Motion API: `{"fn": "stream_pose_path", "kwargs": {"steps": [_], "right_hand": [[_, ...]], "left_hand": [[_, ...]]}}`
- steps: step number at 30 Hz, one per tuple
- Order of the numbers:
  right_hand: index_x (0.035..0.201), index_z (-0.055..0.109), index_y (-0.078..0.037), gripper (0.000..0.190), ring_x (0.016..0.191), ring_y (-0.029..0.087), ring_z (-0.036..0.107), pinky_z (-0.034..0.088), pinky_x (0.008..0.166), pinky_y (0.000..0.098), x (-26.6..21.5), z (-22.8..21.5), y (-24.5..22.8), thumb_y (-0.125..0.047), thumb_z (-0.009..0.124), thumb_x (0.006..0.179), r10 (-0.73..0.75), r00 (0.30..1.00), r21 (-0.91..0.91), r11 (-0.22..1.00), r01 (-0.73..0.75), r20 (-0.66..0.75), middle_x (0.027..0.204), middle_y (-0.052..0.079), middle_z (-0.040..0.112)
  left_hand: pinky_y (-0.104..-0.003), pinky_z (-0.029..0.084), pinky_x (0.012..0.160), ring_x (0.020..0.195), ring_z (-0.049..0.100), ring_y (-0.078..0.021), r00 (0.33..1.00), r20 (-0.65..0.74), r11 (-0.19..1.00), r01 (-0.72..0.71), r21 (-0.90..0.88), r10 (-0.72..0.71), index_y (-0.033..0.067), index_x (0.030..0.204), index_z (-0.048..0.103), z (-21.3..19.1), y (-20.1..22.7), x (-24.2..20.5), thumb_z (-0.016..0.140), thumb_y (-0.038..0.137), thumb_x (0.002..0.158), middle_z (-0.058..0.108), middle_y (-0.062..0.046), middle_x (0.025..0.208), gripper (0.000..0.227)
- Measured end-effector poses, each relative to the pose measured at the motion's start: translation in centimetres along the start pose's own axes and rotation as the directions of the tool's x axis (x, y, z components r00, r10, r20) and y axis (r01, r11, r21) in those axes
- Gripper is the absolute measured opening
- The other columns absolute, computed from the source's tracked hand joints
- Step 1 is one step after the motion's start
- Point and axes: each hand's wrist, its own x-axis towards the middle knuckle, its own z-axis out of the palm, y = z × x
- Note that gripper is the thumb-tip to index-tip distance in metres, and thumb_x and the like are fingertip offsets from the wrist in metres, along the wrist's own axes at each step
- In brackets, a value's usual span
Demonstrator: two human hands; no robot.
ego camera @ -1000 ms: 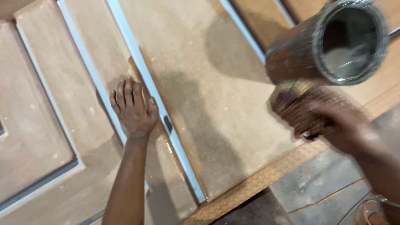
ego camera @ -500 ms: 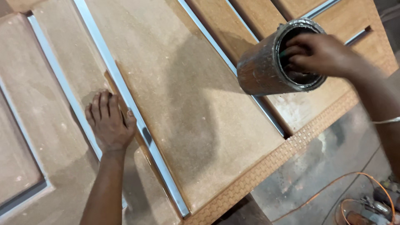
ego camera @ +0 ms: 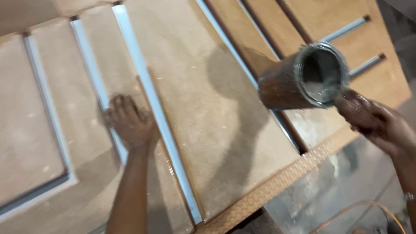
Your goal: The person applies a liquid finish to a wooden door using a cloth. They repeatedly dip the cloth into a container and wipe the door's surface and grooves, systematically covering the panels and edges.
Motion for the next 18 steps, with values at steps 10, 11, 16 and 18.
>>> {"fn": "stream_pose_path", "kwargs": {"steps": [10, 11, 16, 18], "right_hand": [[0.152, 0.046, 0.0, 0.05, 0.093, 0.034, 0.072, 0.064, 0.066, 0.0438, 1.1, 19.0, -3.0, -0.006, 0.054, 0.102, 0.084, 0.811, -0.185, 0.982, 0.031, 0.579, 0.124, 0.033, 0.063], [0.144, 0.049, 0.002, 0.048, 0.089, 0.03, 0.07, 0.061, 0.065, 0.0402, 2.4, 22.8, -3.2, -0.006, 0.06, 0.098, 0.139, 0.851, -0.348, 0.936, 0.055, 0.506, 0.117, 0.032, 0.065], [0.143, 0.059, -0.016, 0.052, 0.103, 0.017, 0.067, 0.061, 0.086, 0.0324, 8.4, 43.5, -1.8, -0.009, 0.063, 0.092, 0.047, 0.627, -0.581, 0.433, 0.689, 0.778, 0.123, 0.006, 0.068], [0.134, 0.065, -0.022, 0.053, 0.116, 0.023, 0.059, 0.054, 0.099, 0.0381, 9.5, 49.8, -0.5, -0.014, 0.072, 0.082, 0.065, 0.419, -0.409, -0.118, 0.905, 0.906, 0.126, 0.002, 0.066]], "left_hand": [[-0.054, 0.014, 0.126, 0.152, 0.028, -0.035, 0.984, 0.147, 0.995, 0.1, -0.014, -0.096, 0.0016, 0.146, 0.048, -1.4, 0.6, 0.8, 0.052, 0.028, 0.093, 0.039, -0.021, 0.158, 0.059], [-0.054, 0.014, 0.125, 0.15, 0.029, -0.0348, 0.986, 0.138, 0.995, 0.096, 0.004, -0.096, 0.0019, 0.146, 0.047, -1.7, 0.7, 1.3, 0.052, 0.028, 0.093, 0.038, -0.021, 0.158, 0.059], [-0.055, 0.015, 0.123, 0.149, 0.028, -0.0364, 0.985, 0.116, 0.988, 0.14, -0.066, -0.131, 0.0032, 0.143, 0.046, -2.5, 0.9, 1.0, 0.055, 0.029, 0.09, 0.037, -0.022, 0.156, 0.06], [-0.055, 0.015, 0.126, 0.152, 0.028, -0.0347, 0.984, 0.103, 0.983, 0.156, -0.095, -0.147, 0.003, 0.145, 0.046, -2.3, 0.8, 0.7, 0.057, 0.029, 0.092, 0.038, -0.022, 0.157, 0.06]]}}
